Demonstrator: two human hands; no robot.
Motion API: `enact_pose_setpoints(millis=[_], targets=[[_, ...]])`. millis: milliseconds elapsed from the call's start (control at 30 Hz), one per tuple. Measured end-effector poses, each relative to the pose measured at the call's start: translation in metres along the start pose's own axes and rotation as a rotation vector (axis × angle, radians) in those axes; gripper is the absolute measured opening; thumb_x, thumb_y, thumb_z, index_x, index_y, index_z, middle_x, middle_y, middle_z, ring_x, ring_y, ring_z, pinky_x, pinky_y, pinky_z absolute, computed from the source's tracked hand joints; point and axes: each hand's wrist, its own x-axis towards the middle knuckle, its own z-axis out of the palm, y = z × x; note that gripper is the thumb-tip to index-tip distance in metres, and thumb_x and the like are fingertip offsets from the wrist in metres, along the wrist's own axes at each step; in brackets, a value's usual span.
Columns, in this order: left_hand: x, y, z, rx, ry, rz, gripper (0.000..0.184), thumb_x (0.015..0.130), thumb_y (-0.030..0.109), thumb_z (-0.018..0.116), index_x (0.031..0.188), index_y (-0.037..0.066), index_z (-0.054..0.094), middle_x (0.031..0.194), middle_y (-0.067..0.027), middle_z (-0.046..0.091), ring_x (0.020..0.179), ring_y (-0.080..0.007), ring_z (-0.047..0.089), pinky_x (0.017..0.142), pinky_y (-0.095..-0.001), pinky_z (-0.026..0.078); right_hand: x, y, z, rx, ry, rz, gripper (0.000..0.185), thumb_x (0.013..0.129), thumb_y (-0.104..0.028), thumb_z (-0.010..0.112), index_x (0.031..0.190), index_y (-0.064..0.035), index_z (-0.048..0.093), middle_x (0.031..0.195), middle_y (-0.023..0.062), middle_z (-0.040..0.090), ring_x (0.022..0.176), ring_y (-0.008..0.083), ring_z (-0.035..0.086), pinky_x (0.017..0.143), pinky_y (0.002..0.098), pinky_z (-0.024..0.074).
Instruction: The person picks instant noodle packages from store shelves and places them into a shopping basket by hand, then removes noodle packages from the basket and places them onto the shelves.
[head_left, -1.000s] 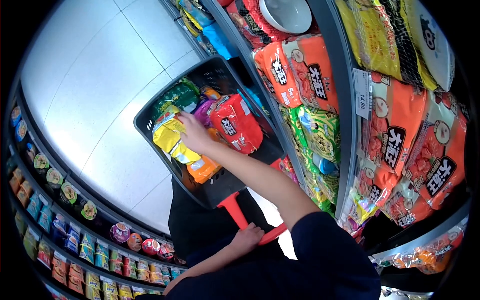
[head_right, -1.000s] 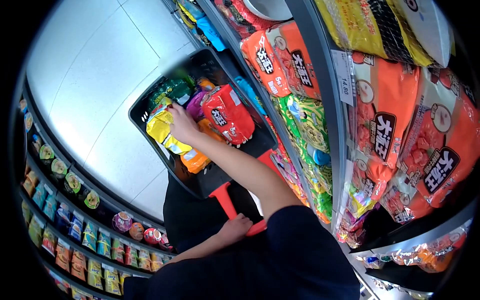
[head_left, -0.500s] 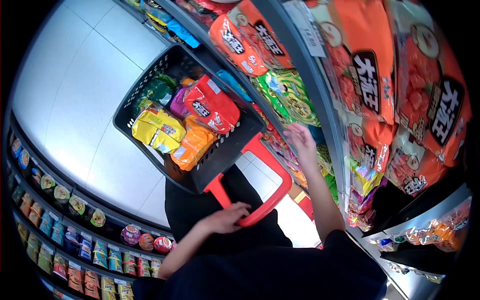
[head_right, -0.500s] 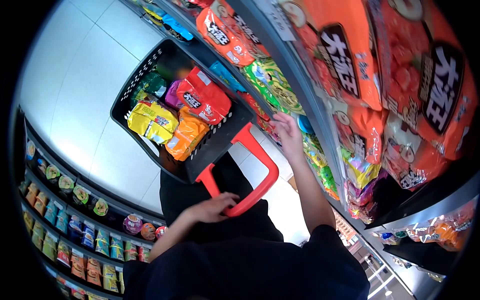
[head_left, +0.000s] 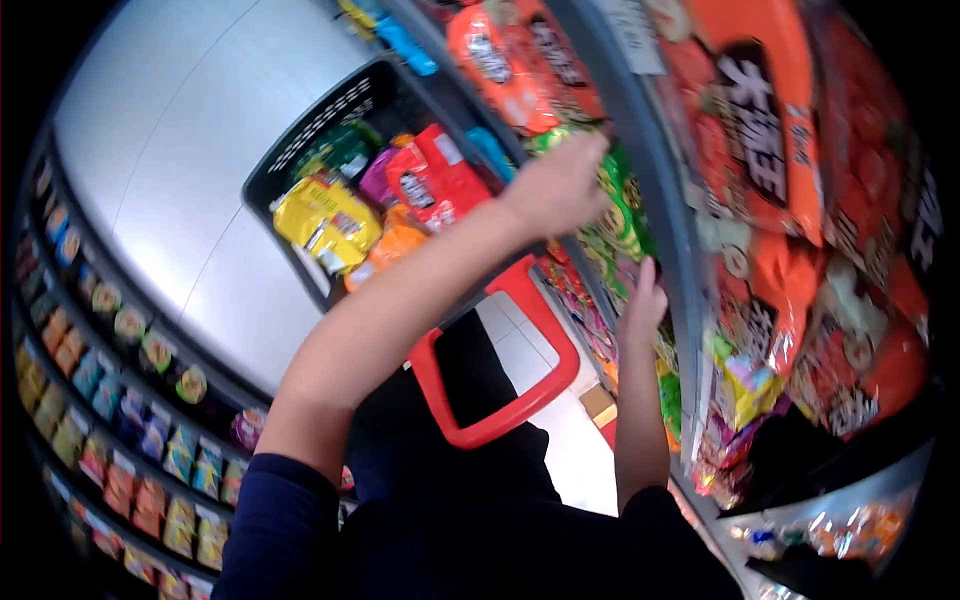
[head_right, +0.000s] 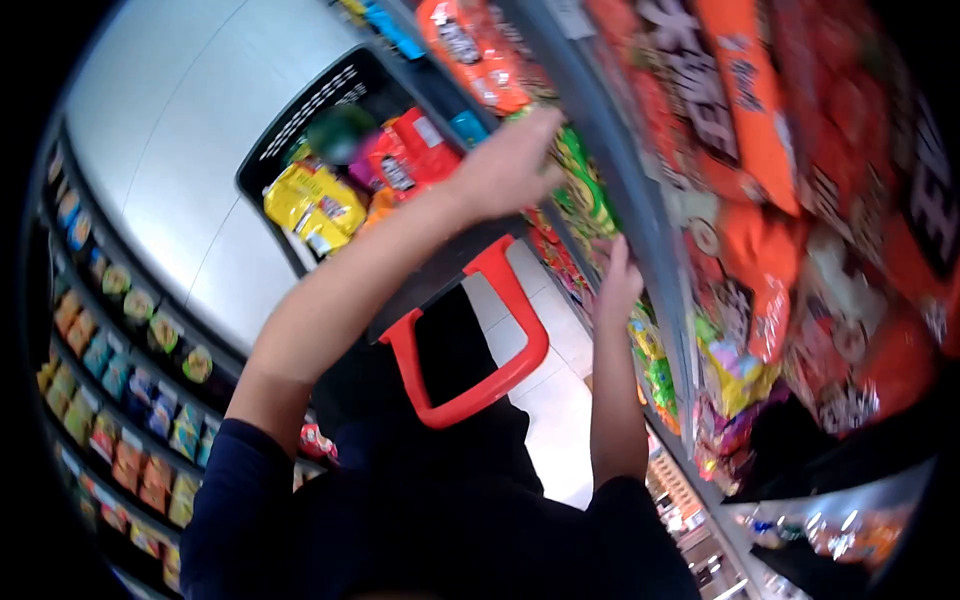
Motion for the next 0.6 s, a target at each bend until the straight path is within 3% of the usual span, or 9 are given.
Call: enact_pose_setpoints(millis=[67, 167, 233, 367, 467, 500, 533, 600], targets=[[-0.030, 0.022, -0.004, 0.068, 0.007, -0.099, 0.074, 0.071, 0.021, 0.063, 0.136, 0.003, 0.033, 0.109, -0.0226, 0.045, 0.101, -0.0381, 0.050, 0.084, -0.0410, 0.046, 0.002, 0.021, -0.022, -0.039, -0.167, 0.037, 0.038, 0.094, -0.026, 0.051, 0.117, 0.0041, 0.045, 0.096, 0.0142, 0.062, 0.085, 0.0220, 0.064, 0.074, 0.0328, 0.0518], [-0.067, 0.021, -0.014, -0.001, 0.027, -0.213, 0.079, 0.074, 0.030, 0.067, 0.138, 0.003, 0.030, 0.105, -0.0212, 0.045, 0.093, -0.0355, 0.054, 0.074, -0.0395, 0.050, -0.015, 0.030, -0.028, -0.088, -0.321, -0.024, 0.042, 0.095, -0.022, 0.050, 0.130, -0.0040, 0.036, 0.112, 0.0118, 0.056, 0.087, 0.0233, 0.064, 0.078, 0.0341, 0.0514], [-0.084, 0.022, -0.018, -0.089, -0.002, -0.338, 0.079, 0.077, 0.036, 0.069, 0.136, 0.001, 0.031, 0.108, -0.0211, 0.044, 0.095, -0.0354, 0.054, 0.076, -0.0384, 0.049, -0.020, 0.031, -0.028, -0.174, -0.374, -0.058, 0.041, 0.094, -0.021, 0.051, 0.128, -0.0005, 0.038, 0.112, 0.0122, 0.057, 0.088, 0.0230, 0.064, 0.077, 0.0330, 0.0519], [-0.121, 0.030, -0.017, -0.124, 0.167, -0.231, 0.072, 0.077, 0.027, 0.070, 0.134, 0.002, 0.034, 0.119, -0.0228, 0.040, 0.107, -0.0372, 0.049, 0.085, -0.0370, 0.046, -0.032, 0.007, -0.029, -0.422, -0.297, -0.116, 0.024, 0.090, -0.010, 0.056, 0.109, 0.0038, 0.054, 0.098, 0.0099, 0.062, 0.084, 0.0167, 0.063, 0.071, 0.0278, 0.0502], [-0.158, 0.044, -0.031, -0.070, 0.191, -0.318, 0.069, 0.078, 0.022, 0.069, 0.134, 0.003, 0.034, 0.123, -0.0227, 0.038, 0.113, -0.0357, 0.047, 0.088, -0.0368, 0.047, -0.065, -0.030, -0.008, -0.435, -0.348, 0.014, 0.020, 0.089, -0.009, 0.057, 0.104, 0.0046, 0.057, 0.095, 0.0074, 0.062, 0.078, 0.0131, 0.060, 0.064, 0.0258, 0.0491], [-0.171, 0.043, -0.033, -0.165, 0.223, -0.393, 0.067, 0.078, 0.023, 0.069, 0.132, 0.001, 0.036, 0.124, -0.0229, 0.038, 0.112, -0.0369, 0.047, 0.090, -0.0384, 0.045, -0.064, -0.018, -0.015, -0.532, -0.395, -0.118, 0.019, 0.089, -0.009, 0.058, 0.102, 0.0045, 0.058, 0.092, 0.0060, 0.061, 0.072, 0.0111, 0.058, 0.058, 0.0254, 0.0477], [-0.183, 0.044, -0.038, -0.262, 0.253, -0.467, 0.065, 0.077, 0.024, 0.069, 0.129, 0.000, 0.039, 0.124, -0.0230, 0.039, 0.112, -0.0380, 0.047, 0.091, -0.0400, 0.044, -0.071, -0.028, -0.001, -0.543, -0.407, -0.121, 0.020, 0.089, -0.010, 0.058, 0.102, 0.0046, 0.058, 0.091, 0.0066, 0.062, 0.074, 0.0125, 0.058, 0.062, 0.0262, 0.0467], [-0.197, 0.048, -0.056, -0.333, 0.331, -0.528, 0.060, 0.077, 0.012, 0.067, 0.129, 0.000, 0.039, 0.124, -0.0206, 0.039, 0.109, -0.0325, 0.052, 0.089, -0.0347, 0.048, -0.088, -0.056, 0.036, -0.564, -0.429, -0.124, 0.021, 0.091, -0.013, 0.057, 0.101, 0.0047, 0.059, 0.089, 0.0079, 0.062, 0.078, 0.0154, 0.058, 0.069, 0.0278, 0.0449]])
